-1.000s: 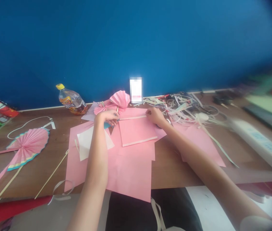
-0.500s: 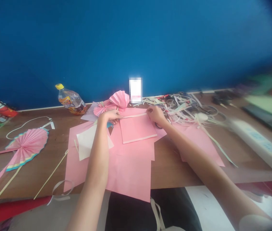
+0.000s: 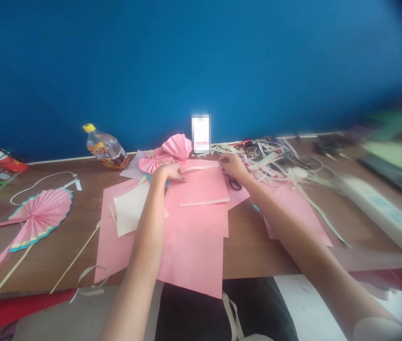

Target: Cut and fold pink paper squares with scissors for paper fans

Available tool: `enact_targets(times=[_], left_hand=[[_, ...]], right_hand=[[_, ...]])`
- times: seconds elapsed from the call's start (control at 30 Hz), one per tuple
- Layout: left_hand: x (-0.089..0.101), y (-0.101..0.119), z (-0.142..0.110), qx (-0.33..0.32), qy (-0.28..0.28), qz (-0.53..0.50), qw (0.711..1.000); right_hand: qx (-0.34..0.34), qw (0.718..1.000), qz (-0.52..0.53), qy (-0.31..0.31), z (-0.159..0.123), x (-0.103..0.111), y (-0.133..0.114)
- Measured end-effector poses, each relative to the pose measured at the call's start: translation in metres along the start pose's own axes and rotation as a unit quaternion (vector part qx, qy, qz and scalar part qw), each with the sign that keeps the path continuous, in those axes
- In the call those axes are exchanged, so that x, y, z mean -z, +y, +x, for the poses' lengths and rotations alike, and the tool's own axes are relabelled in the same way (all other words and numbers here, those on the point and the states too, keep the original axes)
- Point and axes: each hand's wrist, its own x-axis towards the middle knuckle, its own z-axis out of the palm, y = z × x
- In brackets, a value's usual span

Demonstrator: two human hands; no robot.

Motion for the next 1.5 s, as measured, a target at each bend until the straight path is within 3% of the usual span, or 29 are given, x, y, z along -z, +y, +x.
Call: enact_targets(times=[0.27, 0.4, 0.47, 0.57, 0.67, 0.73, 0.83, 0.97, 1.07, 1.17, 1.3, 1.5], left_hand=[[-0.005, -0.004, 0.004, -0.001, -0.019, 0.001, 1.0], [-0.003, -0.01, 0.004, -0.02, -0.027, -0.074, 0.997], [0.001, -0.009, 0.002, -0.044, -0.005, -0.071, 0.996], [0.005, 0.004, -0.003, -0.105, 0.097, -0.068, 0.987], [0.002, 0.031, -0.009, -0.226, 0.207, -0.118, 0.944], [-0.001, 0.051, -0.014, -0.323, 0.182, -0.148, 0.917], [-0.003, 0.07, -0.025, -0.377, 0.092, -0.198, 0.9], [0.007, 0.067, -0.038, -0.371, 0.056, -0.227, 0.899], [0.017, 0.051, -0.045, -0.345, 0.063, -0.251, 0.902], [0.025, 0.033, -0.047, -0.301, 0.064, -0.227, 0.924], [0.028, 0.011, -0.039, -0.234, 0.075, -0.172, 0.954], [0.02, -0.009, -0.019, -0.198, 0.057, -0.172, 0.963]], right_hand=[[-0.064, 0.997, 0.038, 0.031, 0.005, 0.017, 0.002], [-0.059, 0.995, 0.073, 0.022, 0.005, 0.02, -0.001], [-0.043, 0.995, 0.091, 0.021, 0.005, 0.022, -0.004], [0.0, 0.993, 0.115, 0.01, 0.003, 0.027, -0.013], [0.058, 0.983, 0.17, -0.033, -0.004, 0.035, -0.03], [0.098, 0.965, 0.233, -0.073, -0.011, 0.04, -0.044], [0.121, 0.935, 0.311, -0.121, -0.02, 0.046, -0.061], [0.115, 0.934, 0.323, -0.097, -0.023, 0.049, -0.067], [0.106, 0.945, 0.302, -0.065, -0.018, 0.048, -0.063], [0.084, 0.955, 0.279, -0.05, -0.014, 0.043, -0.057], [0.039, 0.973, 0.228, -0.025, -0.01, 0.036, -0.048], [-0.012, 0.988, 0.153, -0.033, -0.004, 0.027, -0.031]])
